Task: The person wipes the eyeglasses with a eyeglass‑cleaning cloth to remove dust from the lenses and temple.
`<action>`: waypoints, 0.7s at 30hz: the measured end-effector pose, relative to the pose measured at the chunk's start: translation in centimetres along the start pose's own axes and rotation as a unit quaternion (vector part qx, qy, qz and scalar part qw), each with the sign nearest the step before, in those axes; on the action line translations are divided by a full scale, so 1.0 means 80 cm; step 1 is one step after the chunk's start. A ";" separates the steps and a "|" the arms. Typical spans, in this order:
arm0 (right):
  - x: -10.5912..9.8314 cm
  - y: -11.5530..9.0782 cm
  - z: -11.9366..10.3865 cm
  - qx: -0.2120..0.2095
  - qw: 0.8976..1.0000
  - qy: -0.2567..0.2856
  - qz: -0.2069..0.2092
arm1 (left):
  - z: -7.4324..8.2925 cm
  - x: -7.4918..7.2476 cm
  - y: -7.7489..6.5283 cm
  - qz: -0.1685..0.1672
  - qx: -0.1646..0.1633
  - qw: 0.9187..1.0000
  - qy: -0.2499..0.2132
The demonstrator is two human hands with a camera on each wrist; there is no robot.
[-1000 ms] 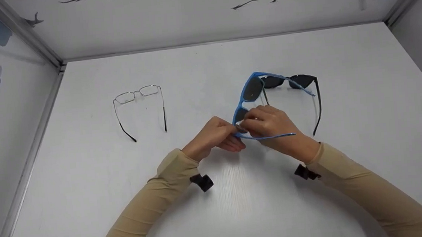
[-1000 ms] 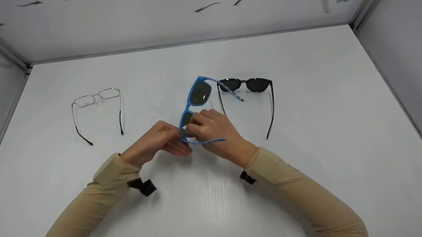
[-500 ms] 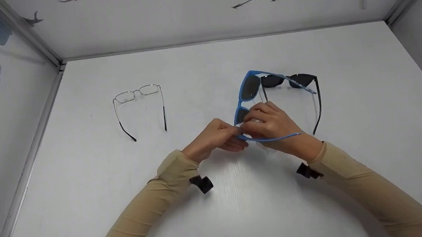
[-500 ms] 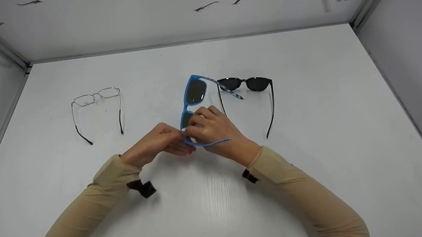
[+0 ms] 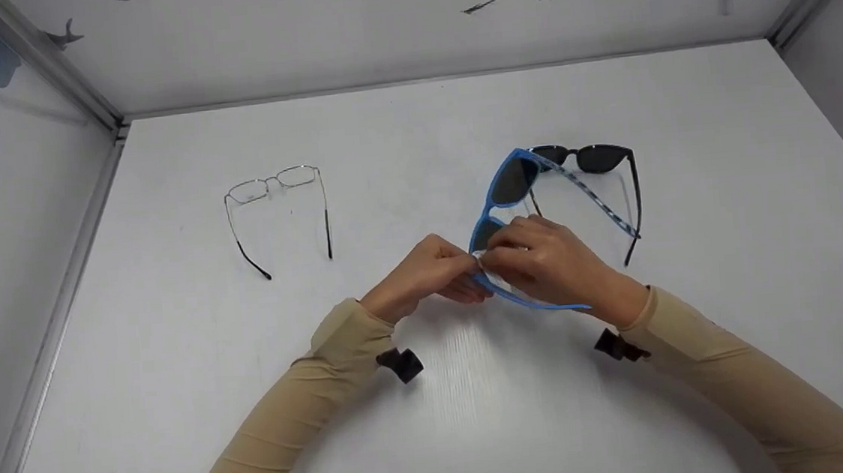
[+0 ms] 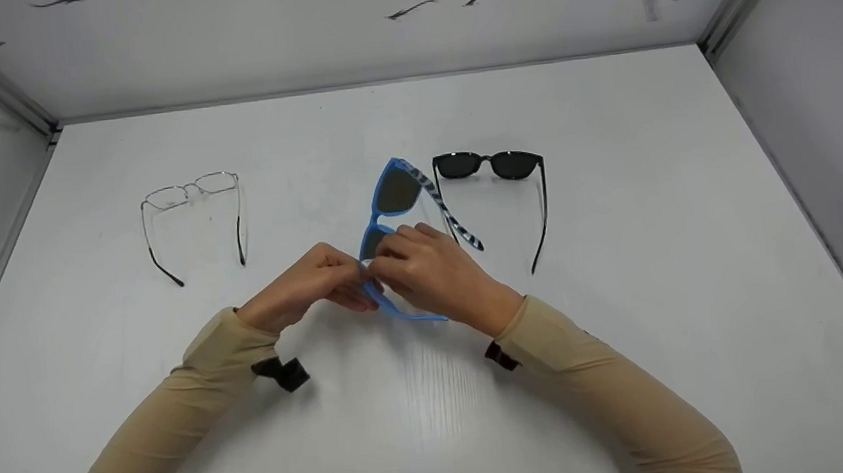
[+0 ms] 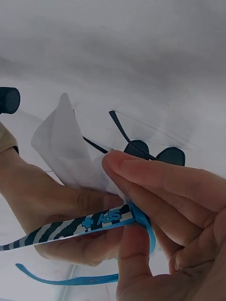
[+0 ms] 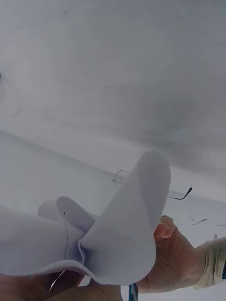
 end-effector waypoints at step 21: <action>-0.006 0.001 -0.002 0.028 0.988 -0.120 0.095 | -0.005 0.001 -0.001 0.012 -0.031 0.999 0.021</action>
Point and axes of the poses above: each hand's wrist, its own y-axis towards the middle knuckle, its own x-axis out of the palm, z = x × y, the point moved 6 cm from there along y, towards the middle knuckle, and after that the axes turned 12 degrees about x, right-handed, at the moved point
